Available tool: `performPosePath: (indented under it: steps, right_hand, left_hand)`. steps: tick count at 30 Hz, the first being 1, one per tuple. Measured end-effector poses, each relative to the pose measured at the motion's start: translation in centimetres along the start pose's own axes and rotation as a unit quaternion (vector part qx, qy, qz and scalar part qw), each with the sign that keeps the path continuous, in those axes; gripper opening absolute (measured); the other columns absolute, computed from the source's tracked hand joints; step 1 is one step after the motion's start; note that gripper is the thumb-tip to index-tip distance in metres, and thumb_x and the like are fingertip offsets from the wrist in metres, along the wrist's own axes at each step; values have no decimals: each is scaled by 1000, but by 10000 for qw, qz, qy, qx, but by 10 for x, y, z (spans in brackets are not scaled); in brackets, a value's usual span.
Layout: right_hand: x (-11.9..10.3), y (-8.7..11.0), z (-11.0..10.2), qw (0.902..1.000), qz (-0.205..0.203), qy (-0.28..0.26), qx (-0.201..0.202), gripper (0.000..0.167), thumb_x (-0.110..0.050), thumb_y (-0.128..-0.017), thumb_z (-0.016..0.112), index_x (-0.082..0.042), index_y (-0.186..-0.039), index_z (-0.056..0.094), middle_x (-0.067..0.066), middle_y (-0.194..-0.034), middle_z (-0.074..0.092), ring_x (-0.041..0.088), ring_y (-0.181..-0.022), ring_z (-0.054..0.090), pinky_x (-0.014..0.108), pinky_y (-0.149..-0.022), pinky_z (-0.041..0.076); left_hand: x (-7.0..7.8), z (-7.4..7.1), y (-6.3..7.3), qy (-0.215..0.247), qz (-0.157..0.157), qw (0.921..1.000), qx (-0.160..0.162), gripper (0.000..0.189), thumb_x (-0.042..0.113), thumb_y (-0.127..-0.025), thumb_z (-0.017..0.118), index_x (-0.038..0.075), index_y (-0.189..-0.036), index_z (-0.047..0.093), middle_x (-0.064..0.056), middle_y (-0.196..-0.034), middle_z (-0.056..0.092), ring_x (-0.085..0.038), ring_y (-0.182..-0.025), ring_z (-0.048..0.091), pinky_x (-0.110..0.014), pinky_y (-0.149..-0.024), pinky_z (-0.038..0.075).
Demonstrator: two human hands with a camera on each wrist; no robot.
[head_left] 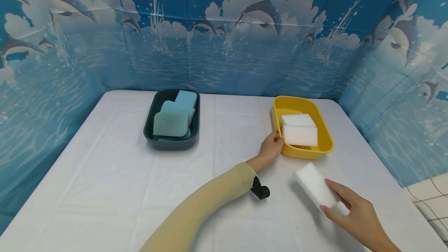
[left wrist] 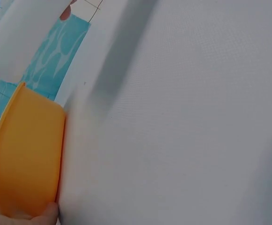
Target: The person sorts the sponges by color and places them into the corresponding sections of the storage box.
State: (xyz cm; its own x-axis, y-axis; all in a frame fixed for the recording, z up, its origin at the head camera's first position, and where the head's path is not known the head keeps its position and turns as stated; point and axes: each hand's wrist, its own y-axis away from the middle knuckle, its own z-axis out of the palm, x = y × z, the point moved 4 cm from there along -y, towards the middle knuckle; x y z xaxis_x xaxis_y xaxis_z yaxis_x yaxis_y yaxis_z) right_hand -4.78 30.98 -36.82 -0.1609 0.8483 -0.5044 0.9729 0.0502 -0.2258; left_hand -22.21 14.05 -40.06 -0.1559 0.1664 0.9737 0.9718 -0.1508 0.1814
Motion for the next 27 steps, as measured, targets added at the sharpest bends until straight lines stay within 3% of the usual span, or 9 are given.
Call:
performPosePath:
  steps: [9,12,19,22,24,26,27]
  right_hand:
    - [-2,-27,-12,9996,-228,0,182,66,-17,-71,81,0,-129,54,31,-123,57,-38,-98,18,-13,-72,30]
    - [-3,-40,-17,9989,-360,66,278,65,-19,-72,81,1,-129,54,31,-122,57,-37,-98,19,-14,-73,29]
    - [-2,-68,-23,9975,-558,137,413,65,-19,-73,80,3,-128,54,32,-121,58,-33,-96,28,-14,-74,29]
    - [-3,-79,-25,9974,-575,227,382,65,-20,-74,79,4,-128,53,32,-122,57,-8,-104,54,-14,-73,27]
    - [-3,-86,-25,9974,-535,376,311,65,-24,-75,78,3,-129,53,32,-123,57,19,-105,60,-13,-71,27]
    - [-3,-92,-23,9976,-469,481,191,67,-27,-77,76,4,-131,51,32,-124,55,42,-104,56,-2,-75,44]
    - [-2,-95,-21,9977,-432,505,135,67,-28,-78,76,5,-131,50,33,-124,55,44,-105,55,8,-77,52]
  left_hand:
    - [1,-1,3,-162,-44,9998,87,22,25,-95,48,15,-113,57,1,-98,56,-8,-89,46,-24,-77,41]
    - [1,-1,3,-145,-19,9999,77,26,25,-96,48,15,-118,56,0,-102,58,-9,-89,47,-23,-78,42]
    - [-1,-1,3,-212,-112,9997,34,43,27,-96,47,17,-138,47,0,-134,55,-11,-117,51,-30,-103,43]
    - [-1,0,3,-242,-173,9995,41,43,28,-96,47,18,-137,47,1,-133,55,-11,-117,50,-31,-104,43]
    - [-1,0,3,-254,-161,9995,57,41,27,-96,47,18,-136,49,1,-130,57,-10,-112,50,-30,-102,43]
    - [-1,0,3,-280,-149,9995,78,39,27,-96,48,17,-133,51,1,-125,58,-10,-107,50,-29,-99,44]
    - [-1,0,3,-287,-133,9995,83,37,27,-96,47,16,-131,52,0,-123,58,-10,-106,50,-29,-97,44]
